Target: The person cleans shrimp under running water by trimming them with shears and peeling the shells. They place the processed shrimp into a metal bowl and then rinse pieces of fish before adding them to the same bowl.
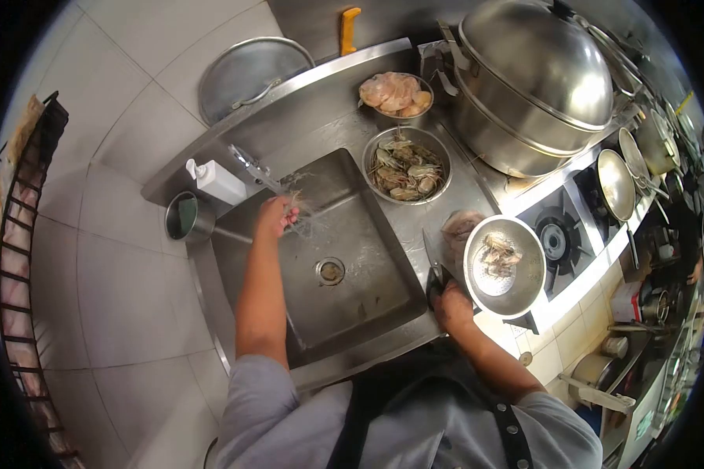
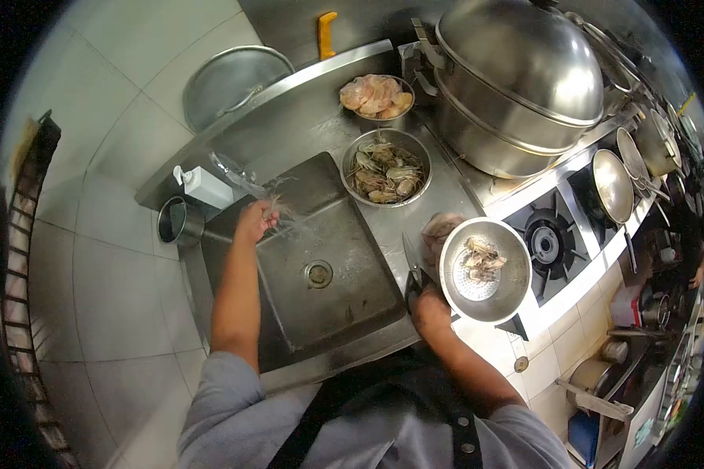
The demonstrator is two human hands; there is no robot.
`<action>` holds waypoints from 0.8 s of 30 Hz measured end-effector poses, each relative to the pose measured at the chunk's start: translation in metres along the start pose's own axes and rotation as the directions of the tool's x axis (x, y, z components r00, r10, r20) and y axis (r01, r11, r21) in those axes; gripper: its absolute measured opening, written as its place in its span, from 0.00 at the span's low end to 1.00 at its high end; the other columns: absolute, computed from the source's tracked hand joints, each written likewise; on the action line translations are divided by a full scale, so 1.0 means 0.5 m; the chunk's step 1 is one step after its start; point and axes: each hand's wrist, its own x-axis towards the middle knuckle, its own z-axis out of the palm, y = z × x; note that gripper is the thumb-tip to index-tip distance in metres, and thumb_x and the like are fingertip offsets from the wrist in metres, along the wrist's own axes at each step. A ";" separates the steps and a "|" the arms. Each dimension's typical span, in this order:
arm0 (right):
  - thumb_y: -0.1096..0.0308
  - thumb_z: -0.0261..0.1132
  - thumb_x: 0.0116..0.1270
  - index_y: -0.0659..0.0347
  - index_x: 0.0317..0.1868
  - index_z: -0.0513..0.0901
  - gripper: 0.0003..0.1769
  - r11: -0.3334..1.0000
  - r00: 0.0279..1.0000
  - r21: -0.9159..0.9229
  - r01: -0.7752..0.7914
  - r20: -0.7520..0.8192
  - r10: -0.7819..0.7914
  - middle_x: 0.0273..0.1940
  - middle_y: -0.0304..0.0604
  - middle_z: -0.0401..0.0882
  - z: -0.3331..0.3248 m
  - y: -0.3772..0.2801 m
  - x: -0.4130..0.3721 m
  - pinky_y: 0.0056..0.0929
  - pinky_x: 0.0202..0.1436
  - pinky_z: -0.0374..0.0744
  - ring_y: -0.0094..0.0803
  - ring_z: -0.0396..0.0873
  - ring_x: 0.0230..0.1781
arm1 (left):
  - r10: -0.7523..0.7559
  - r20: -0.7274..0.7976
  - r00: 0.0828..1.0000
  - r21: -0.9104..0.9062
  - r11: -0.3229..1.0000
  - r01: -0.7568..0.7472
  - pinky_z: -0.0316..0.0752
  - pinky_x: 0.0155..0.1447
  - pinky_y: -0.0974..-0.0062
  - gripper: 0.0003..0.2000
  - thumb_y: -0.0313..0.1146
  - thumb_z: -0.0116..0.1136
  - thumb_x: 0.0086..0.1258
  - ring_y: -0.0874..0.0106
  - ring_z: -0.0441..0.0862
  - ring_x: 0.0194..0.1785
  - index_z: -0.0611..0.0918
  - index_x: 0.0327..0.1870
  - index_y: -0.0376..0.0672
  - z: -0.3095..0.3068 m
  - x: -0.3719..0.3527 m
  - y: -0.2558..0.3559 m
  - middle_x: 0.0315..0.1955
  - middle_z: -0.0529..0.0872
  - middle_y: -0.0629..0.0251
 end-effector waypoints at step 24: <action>0.18 0.43 0.55 0.62 0.41 0.72 0.49 0.758 0.418 0.641 -0.122 0.726 -0.547 0.26 0.43 0.78 -0.018 -0.232 0.040 0.33 0.28 0.80 0.33 0.82 0.32 | 0.304 0.211 0.929 0.501 0.783 -0.370 0.73 0.40 0.78 0.09 0.21 0.60 0.63 0.77 0.76 0.32 0.75 0.43 0.35 0.104 -0.376 -0.091 0.33 0.79 0.64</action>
